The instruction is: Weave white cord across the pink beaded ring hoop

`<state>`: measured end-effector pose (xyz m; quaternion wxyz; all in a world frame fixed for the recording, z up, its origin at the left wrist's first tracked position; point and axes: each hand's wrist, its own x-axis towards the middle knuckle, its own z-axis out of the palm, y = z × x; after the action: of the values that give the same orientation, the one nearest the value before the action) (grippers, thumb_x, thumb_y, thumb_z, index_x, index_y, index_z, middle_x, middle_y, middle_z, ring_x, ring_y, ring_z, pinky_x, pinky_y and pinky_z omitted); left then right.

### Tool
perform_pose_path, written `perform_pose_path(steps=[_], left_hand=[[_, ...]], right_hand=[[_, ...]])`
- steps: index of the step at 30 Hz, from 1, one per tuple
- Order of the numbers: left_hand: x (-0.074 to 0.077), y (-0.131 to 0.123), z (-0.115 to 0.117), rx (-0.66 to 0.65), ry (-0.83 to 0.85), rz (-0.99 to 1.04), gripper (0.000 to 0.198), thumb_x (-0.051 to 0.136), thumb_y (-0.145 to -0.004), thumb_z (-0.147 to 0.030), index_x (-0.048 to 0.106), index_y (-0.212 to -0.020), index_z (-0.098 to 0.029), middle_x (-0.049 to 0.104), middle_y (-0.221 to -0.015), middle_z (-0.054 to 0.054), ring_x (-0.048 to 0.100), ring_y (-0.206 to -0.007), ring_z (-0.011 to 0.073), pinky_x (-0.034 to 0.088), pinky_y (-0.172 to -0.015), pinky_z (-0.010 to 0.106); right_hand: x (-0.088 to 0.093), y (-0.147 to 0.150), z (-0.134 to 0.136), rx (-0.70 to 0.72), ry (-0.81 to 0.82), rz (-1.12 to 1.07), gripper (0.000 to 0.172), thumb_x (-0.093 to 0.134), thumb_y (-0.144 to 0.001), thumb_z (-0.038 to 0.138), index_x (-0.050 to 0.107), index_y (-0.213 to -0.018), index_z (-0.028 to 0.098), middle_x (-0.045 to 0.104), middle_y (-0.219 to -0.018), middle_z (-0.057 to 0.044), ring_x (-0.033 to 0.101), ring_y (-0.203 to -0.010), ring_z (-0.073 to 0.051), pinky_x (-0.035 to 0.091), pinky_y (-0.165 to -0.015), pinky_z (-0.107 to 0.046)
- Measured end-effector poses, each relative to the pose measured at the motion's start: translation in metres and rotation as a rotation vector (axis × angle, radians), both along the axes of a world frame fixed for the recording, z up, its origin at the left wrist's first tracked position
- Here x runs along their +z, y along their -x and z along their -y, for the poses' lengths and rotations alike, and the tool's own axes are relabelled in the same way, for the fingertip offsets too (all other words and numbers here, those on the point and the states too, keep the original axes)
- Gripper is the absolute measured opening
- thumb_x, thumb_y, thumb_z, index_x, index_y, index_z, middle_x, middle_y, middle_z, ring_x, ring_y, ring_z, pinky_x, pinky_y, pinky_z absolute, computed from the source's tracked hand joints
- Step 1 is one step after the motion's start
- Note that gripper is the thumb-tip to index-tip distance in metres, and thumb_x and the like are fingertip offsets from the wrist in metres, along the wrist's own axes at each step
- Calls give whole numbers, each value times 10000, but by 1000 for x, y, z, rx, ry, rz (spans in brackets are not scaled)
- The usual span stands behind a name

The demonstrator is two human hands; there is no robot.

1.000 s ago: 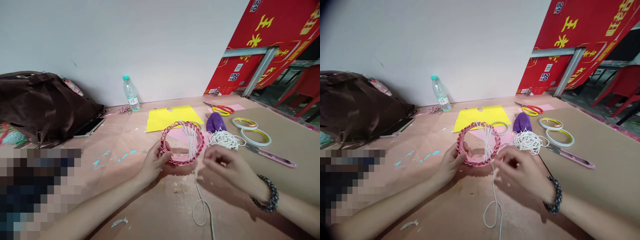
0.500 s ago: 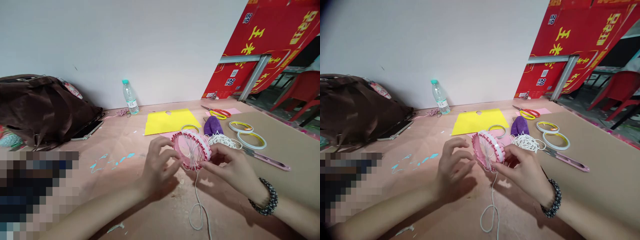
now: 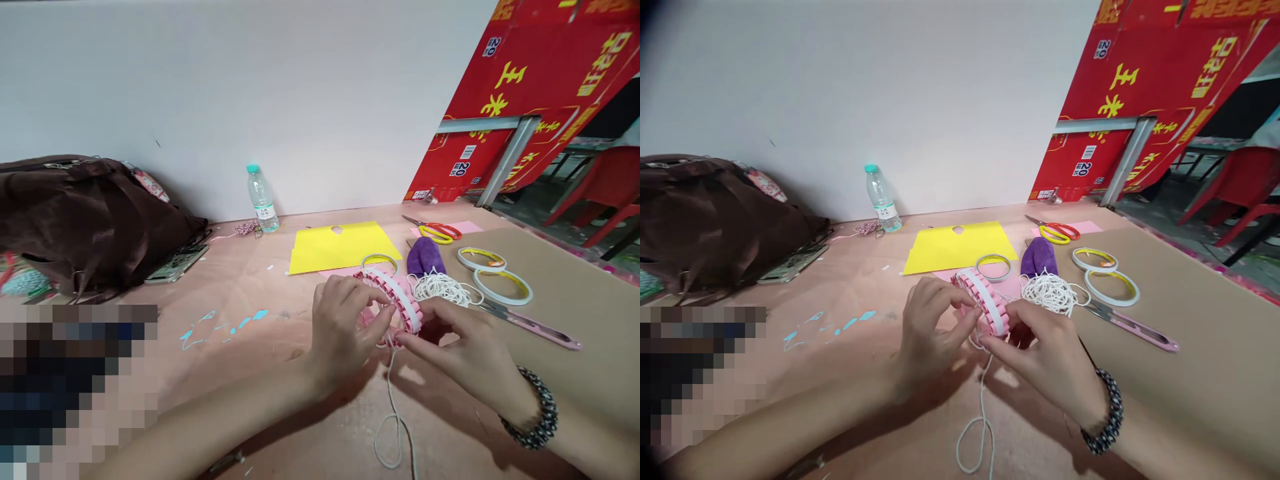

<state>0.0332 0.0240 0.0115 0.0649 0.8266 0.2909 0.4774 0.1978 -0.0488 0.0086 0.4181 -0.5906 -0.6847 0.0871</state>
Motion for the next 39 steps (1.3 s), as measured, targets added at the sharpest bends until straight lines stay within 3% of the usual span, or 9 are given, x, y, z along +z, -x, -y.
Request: perform_pose_path(steps=[10,13,16,20,24,28,31,36,39], left_hand=[[1,6,-2,40,-36,-64,36,628,-766,-205,603,-767,-230,610,-746,2,500,-767,186,343,-708,341],[2,11,-1,-119,-92,-6,76,624,-769,-164,590,-810,-218,608,-868,29,524,-866,188,398,-778,342],[3,16,4,-445,-98,-8,176,590,-771,-106,535,-893,-219,601,-1077,74,516,-1076,230,400,-913,397],[-5,17,13,-715,340,35,81,427,-874,-149,446,-886,-227,610,-811,34,594,-798,170,461,-736,329],[-9,12,15,-578,907,229,107,441,-902,-329,409,-909,-228,460,-641,-55,433,-491,80,365,-482,205],[-7,12,7,-461,1133,139,203,565,-838,-357,524,-955,-197,484,-676,-48,451,-533,69,400,-504,184],[-10,21,-2,-481,987,34,263,453,-900,-366,604,-842,-159,576,-818,34,559,-705,128,487,-615,254],[-15,36,-11,-551,183,2,203,471,-905,-320,582,-806,-182,582,-1185,114,471,-1179,241,389,-979,416],[-19,38,-11,-723,181,5,224,398,-936,-351,540,-852,-201,651,-1060,87,537,-1121,212,356,-1015,437]], right_hand=[[1,2,3,38,40,-8,235,631,-804,426,606,-796,193,588,-608,15,528,-527,-118,428,-501,-251],[-1,-2,0,53,115,-86,224,619,-811,428,600,-801,205,609,-642,12,552,-554,-121,449,-519,-243],[-5,-10,-7,40,145,-159,237,622,-802,442,588,-800,207,612,-675,1,560,-584,-132,459,-523,-243],[-7,-21,-17,-3,161,-287,272,634,-785,465,574,-799,200,611,-695,-17,549,-579,-138,463,-501,-244],[-5,-28,-24,-59,155,-438,306,647,-763,490,563,-785,196,597,-652,-16,544,-539,-136,471,-470,-241],[-4,-34,-28,-100,148,-521,312,662,-745,499,564,-798,207,622,-674,-26,566,-553,-149,485,-475,-250],[-6,-38,-31,-100,156,-550,306,666,-743,496,571,-830,219,619,-674,-19,568,-560,-158,479,-469,-258],[-11,-37,-32,-94,180,-510,299,657,-751,493,565,-794,212,580,-647,4,529,-537,-132,454,-474,-242],[-13,-35,-31,-77,195,-489,301,654,-752,495,556,-780,212,578,-643,10,522,-526,-125,448,-485,-245]])
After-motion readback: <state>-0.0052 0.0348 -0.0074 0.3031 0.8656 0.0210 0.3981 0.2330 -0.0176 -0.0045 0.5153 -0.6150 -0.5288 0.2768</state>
